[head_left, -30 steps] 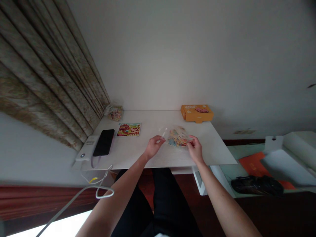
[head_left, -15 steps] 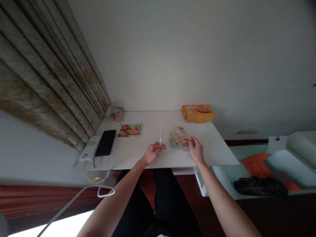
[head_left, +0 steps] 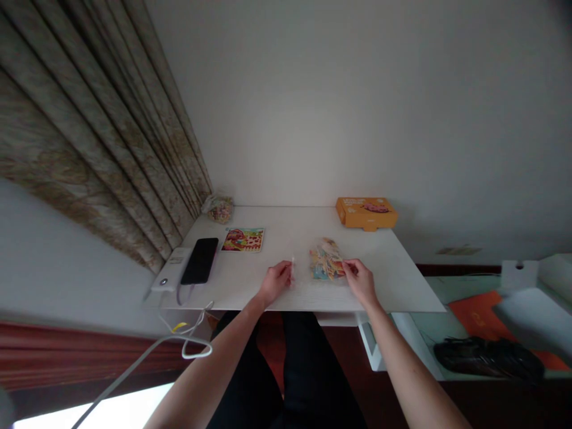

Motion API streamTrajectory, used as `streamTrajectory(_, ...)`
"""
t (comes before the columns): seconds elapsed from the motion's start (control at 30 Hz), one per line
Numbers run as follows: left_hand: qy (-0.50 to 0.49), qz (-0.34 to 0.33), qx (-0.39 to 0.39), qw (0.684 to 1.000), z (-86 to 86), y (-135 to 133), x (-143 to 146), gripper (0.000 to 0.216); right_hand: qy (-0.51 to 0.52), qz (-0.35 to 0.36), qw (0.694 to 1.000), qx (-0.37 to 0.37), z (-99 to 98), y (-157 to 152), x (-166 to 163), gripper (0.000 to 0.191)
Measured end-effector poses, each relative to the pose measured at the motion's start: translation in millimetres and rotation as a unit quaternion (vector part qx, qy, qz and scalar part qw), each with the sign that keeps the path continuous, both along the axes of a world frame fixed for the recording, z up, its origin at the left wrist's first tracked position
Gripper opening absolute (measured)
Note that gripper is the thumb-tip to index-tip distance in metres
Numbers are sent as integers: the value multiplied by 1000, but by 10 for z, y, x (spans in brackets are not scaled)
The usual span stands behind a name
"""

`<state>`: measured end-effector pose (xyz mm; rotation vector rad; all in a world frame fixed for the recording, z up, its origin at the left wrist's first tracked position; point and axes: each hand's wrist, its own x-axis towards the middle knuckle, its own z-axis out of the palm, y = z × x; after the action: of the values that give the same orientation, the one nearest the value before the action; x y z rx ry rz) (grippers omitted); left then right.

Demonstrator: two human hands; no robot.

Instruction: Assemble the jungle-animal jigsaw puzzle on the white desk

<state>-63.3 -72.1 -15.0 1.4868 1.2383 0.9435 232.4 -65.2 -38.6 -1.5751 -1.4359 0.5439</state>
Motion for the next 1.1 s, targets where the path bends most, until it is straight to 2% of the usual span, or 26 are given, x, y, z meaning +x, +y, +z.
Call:
streamTrajectory(0.07,76,-30,36,996,-24,-4,-9,25,-5,2,1000,1,5,-1,5,60)
streamTrajectory(0.17,168,-60,130,975,-16,-28,-16,16,-13,7,1000,4,11,-2,11,59)
streamTrajectory(0.27,203,-71,222,951,6,-44,-10,13,-15,9,1000,4,9,-1,10,59)
streamTrajectory(0.33,216,-80,255,939,11,-48,-2,13,-13,2,1000,1,5,0,6,59)
streamTrajectory(0.47,233,-66,260,935,10,-32,2,18,1,-8,1000,-13,-1,3,-12,58)
streamTrajectory(0.63,226,0,238,945,46,28,-62,21,-13,17,999,-44,16,-9,-36,60)
streamTrajectory(0.8,193,23,219,956,17,82,-135,22,-16,28,999,-41,16,-14,-28,57)
streamTrajectory(0.93,122,65,177,974,-57,107,-101,47,-28,31,999,-30,7,-11,-10,58)
streamTrajectory(1.03,91,125,192,969,62,72,-50,60,-42,37,998,-20,11,-7,-7,60)
streamTrajectory(1.1,129,108,258,951,249,12,6,59,-52,40,998,-17,17,-5,-12,60)
